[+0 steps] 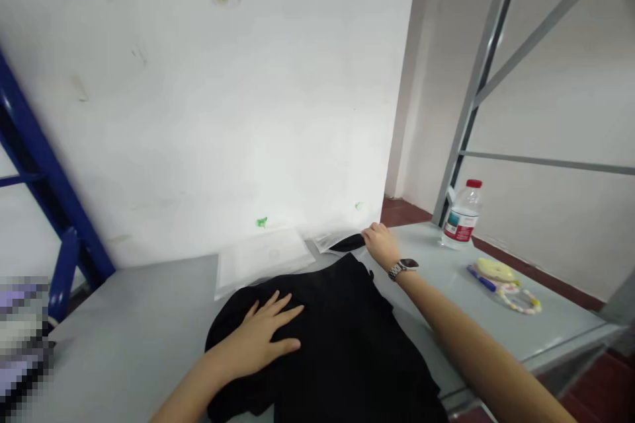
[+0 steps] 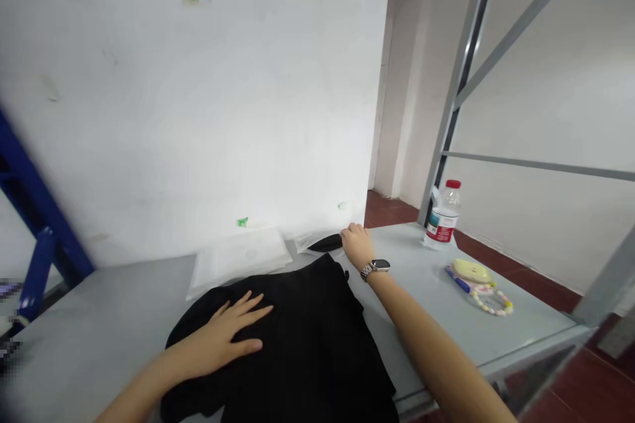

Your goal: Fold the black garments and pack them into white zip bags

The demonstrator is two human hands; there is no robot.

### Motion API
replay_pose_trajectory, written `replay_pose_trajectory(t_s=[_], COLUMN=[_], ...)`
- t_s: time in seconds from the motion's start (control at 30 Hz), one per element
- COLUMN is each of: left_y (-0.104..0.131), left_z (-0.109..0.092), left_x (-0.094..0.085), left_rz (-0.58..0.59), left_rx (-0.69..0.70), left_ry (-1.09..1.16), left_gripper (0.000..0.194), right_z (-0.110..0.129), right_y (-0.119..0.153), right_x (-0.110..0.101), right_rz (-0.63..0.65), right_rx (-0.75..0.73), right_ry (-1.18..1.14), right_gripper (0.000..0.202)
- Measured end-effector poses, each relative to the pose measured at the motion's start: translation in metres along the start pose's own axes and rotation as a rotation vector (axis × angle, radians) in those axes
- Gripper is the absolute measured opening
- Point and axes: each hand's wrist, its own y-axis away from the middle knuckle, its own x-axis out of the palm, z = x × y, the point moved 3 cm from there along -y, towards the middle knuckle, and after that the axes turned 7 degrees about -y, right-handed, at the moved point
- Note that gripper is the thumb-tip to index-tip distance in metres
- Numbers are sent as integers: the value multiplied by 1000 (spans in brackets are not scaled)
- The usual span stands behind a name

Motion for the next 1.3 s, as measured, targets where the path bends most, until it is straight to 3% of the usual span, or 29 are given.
replay_pose_trajectory(t_s=[0.13, 0.2, 0.27, 0.33, 0.43, 0.53, 0.67, 0.9, 1.0, 1.07, 1.17, 1.23, 1.3], left_y=[-1, -2, -2, 0, 0, -2, -4, 1, 1, 1, 4, 8, 12], left_z=[1, -2, -7, -10, -9, 1, 13, 5, 0, -5, -12, -16, -19], left_x=[-2, -7, -15, -23, -24, -17, -12, -14, -12, -12, -14, -18, -23], left_rz=[-53, -160, -291, -359, -228, -72, -47, 25, 44, 64, 69, 45, 4], left_rx=[-11, -46, -77, -104, -195, -323, -396, -314, -250, -183, -125, -115, -116], left_ry=[71, 179, 393, 727, 1187, 1348, 1365, 1282, 1295, 1297, 1270, 1251, 1258], left_gripper=[59, 57, 55, 55, 66, 68, 60, 41, 41, 39, 33, 31, 29], right_z=[28, 49, 72, 93, 119, 133, 144, 165, 169, 167, 161, 155, 151], right_y=[-19, -19, -11, 3, 26, 51, 82, 97, 97, 97, 96, 96, 98], right_x=[-37, -62, -87, -105, -109, -87, -58, -74, -65, -48, -25, -23, -34], right_rz=[-165, -306, -477, -556, -465, -284, -84, 101, 206, 227, 256, 259, 243], right_rx=[-35, -98, -178, -246, -344, -422, -515, -609, -658, -647, -632, -667, -740], right_ry=[23, -33, -136, -220, -176, 55, 92, -60, -105, -53, 52, 51, -24], right_gripper=[35, 34, 30, 24, 14, 16, 17, 19, 18, 28, 20, 21, 29])
